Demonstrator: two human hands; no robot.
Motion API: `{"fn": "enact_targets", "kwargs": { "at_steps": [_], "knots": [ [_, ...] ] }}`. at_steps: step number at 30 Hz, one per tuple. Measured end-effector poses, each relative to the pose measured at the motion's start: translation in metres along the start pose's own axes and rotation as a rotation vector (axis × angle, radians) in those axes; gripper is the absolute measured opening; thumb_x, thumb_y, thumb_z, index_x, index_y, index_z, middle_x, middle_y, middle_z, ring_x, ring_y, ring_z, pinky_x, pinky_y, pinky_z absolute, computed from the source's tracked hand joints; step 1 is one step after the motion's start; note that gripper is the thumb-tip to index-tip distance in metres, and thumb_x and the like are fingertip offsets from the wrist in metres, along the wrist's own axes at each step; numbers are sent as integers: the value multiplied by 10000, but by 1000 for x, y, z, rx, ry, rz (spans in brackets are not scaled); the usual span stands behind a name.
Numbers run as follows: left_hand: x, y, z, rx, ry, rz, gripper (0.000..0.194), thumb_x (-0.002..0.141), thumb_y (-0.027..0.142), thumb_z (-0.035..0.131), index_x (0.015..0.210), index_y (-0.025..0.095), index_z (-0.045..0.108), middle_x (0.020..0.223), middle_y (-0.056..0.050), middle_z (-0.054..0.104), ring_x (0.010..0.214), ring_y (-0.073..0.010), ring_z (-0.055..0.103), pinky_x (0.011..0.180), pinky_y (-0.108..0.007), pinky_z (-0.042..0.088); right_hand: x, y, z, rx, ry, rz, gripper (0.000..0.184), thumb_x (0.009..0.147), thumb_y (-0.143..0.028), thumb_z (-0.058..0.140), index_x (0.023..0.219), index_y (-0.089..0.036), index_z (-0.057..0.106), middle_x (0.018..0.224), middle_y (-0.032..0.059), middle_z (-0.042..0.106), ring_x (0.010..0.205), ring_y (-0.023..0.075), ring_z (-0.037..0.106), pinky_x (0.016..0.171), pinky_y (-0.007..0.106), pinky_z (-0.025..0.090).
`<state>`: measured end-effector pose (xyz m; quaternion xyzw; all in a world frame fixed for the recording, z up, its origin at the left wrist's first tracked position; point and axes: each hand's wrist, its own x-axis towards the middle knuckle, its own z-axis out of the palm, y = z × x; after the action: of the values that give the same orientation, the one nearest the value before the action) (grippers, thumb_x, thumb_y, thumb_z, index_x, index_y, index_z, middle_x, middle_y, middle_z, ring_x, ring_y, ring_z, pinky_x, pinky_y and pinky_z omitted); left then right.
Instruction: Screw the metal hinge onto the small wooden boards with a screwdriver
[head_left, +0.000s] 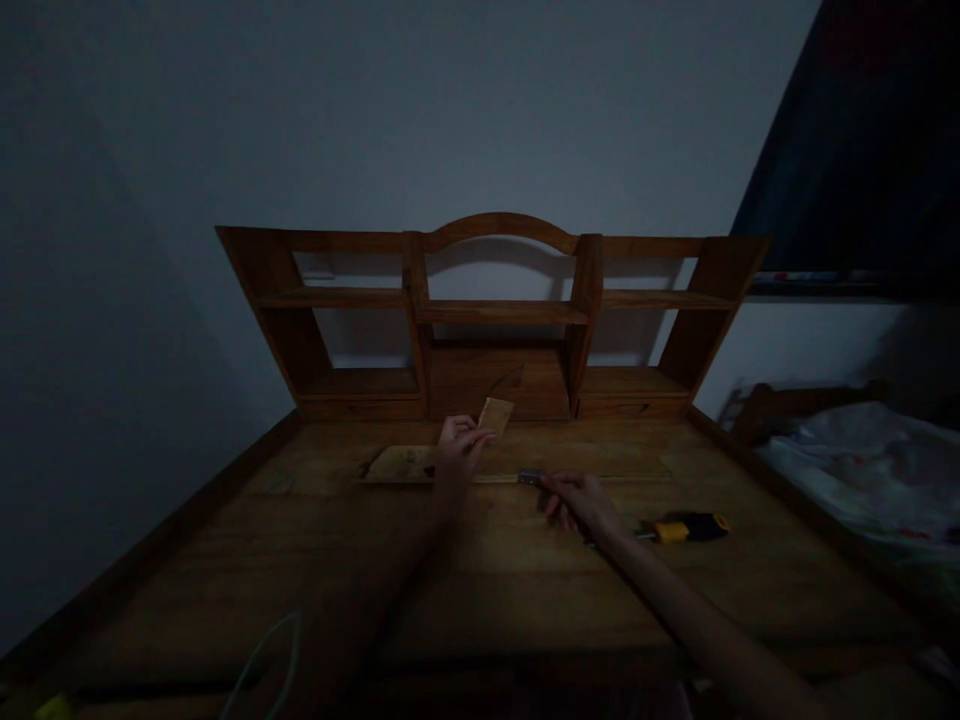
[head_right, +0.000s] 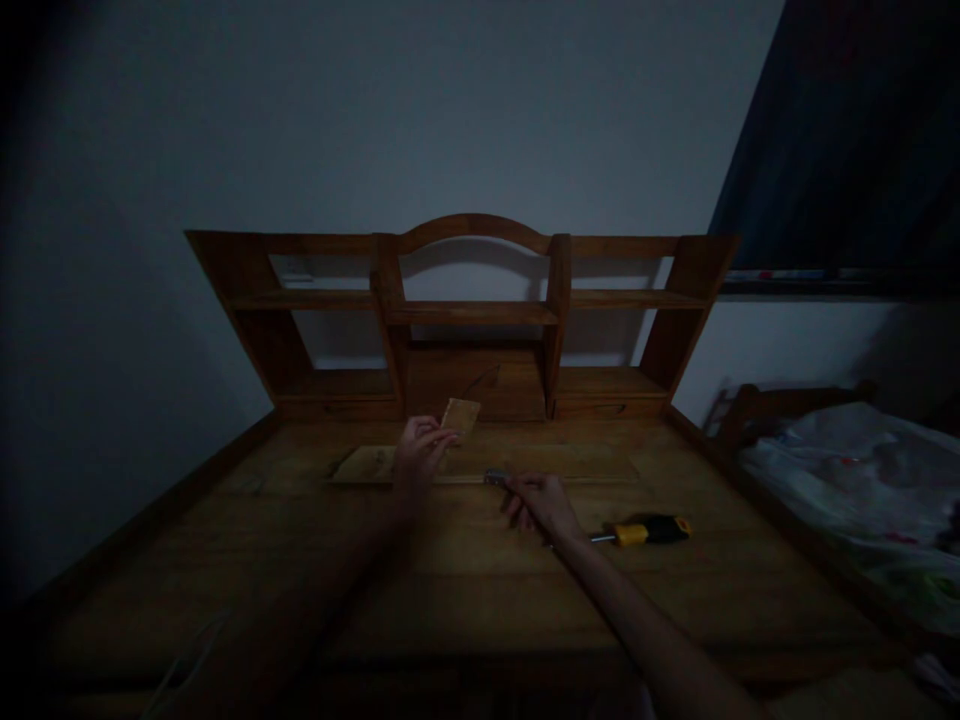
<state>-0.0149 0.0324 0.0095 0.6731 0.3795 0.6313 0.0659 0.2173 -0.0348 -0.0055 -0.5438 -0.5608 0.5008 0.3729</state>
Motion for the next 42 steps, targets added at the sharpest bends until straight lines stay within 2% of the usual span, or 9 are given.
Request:
{"fn": "enact_targets", "kwargs": {
  "at_steps": [9,18,21,27,30,37,42],
  "knots": [
    [-2,10,-7,54,-53,-107,155,858,334,670,836,202,749,1006,-49,549,858,-156,614,754,-289,540,3,2,8,113,35,-24,389,792,-572,615,766,-188,556,515,-22,631,286,92,483,279,191,272],
    [-7,13,-6,47,-94,-119,144,861,324,668,837,211,754,1014,-49,559,843,-147,611,746,-282,527,-3,0,14,124,86,-51,385,816,-578,594,771,-200,539,461,-49,578,261,108,475,256,199,232],
    [-8,7,-6,38,-94,-140,143,840,342,690,834,219,763,1009,-50,575,856,-154,611,755,-290,520,-5,0,15,125,102,-66,391,821,-586,584,798,-198,543,475,-50,584,265,103,477,261,194,232],
    [-13,-19,0,-74,-153,-320,210,770,412,733,822,213,773,894,-49,644,879,-185,624,792,-319,520,-4,2,14,118,113,-74,427,827,-618,559,813,-191,559,448,-42,571,264,115,480,257,203,243],
    [-14,-23,1,-108,-150,-365,238,751,441,737,812,213,775,900,-56,659,885,-191,632,797,-324,522,-3,3,13,118,120,-64,448,810,-632,576,782,-185,568,456,-28,580,272,114,488,258,201,253],
    [-12,-4,-5,-147,-141,-440,256,725,457,751,809,216,775,944,-65,677,905,-196,642,799,-318,521,0,5,6,139,83,-40,439,790,-606,613,773,-167,623,493,-16,604,295,99,492,282,199,288],
    [-11,18,-8,-258,-245,-565,284,719,456,756,846,203,782,958,-67,721,914,-214,665,811,-321,510,3,6,1,169,36,3,357,764,-531,666,764,-175,636,537,-13,646,316,88,489,314,200,328]
  ]
}}
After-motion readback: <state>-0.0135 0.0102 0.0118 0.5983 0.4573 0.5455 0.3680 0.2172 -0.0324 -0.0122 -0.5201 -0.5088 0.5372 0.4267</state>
